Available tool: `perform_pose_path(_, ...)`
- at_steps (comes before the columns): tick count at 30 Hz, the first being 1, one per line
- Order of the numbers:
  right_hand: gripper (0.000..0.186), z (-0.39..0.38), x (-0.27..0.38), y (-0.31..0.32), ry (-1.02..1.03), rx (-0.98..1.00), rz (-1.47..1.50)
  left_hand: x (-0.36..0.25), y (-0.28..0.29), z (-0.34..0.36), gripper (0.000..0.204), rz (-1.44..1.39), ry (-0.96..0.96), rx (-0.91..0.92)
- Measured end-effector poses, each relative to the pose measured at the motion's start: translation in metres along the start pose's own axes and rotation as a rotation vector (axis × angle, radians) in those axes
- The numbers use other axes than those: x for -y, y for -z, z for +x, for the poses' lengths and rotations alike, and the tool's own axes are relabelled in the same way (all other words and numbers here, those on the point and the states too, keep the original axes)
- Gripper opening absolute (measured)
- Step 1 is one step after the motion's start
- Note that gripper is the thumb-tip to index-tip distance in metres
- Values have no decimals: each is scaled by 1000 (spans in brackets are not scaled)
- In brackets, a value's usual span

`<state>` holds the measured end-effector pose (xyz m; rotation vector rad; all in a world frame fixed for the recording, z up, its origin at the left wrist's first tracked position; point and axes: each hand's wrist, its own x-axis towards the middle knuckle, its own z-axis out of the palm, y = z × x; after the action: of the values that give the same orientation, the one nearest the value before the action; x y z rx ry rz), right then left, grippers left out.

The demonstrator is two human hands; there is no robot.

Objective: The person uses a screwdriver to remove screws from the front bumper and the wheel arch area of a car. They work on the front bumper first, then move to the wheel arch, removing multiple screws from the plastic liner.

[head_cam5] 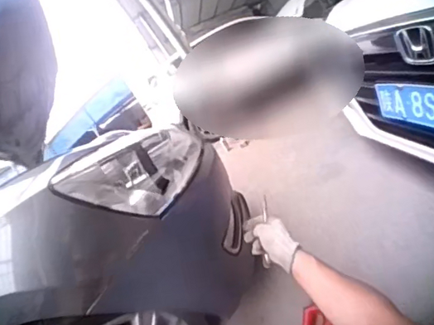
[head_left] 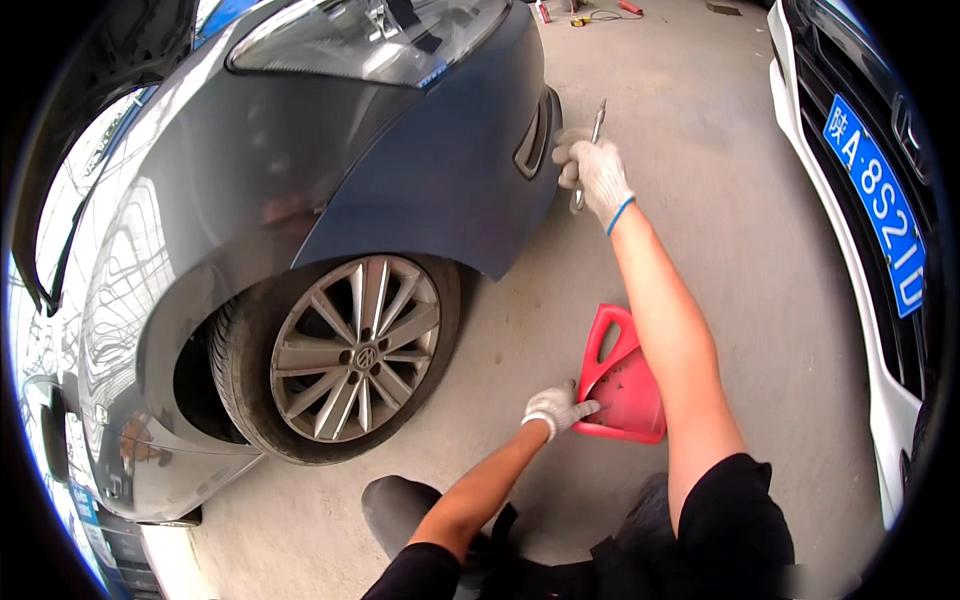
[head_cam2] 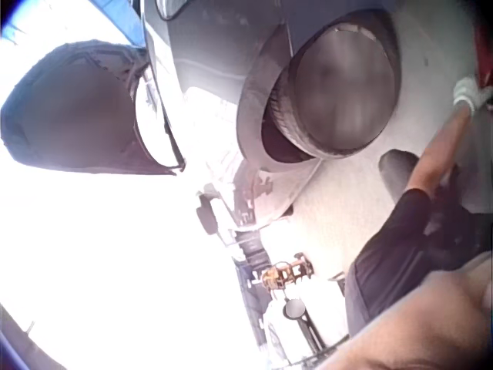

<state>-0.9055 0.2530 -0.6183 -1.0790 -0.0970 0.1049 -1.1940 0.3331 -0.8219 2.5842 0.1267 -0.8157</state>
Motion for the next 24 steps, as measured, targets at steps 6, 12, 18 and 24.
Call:
perform_pose_path(6,33,-11,17,-2,-59,201,-4,52,194,-88,36,-367,95,-1037)
perform_pose_path(12,33,7,4,-16,-151,438,49,36,304,-170,44,-1071,-245,-1383)
perform_pose_path(18,36,-6,-11,-41,-212,730,-17,54,311,-171,45,-1199,-355,-1242)
perform_pose_path(24,39,-9,-15,-47,-196,721,27,62,304,-175,39,-1136,-375,-1206)
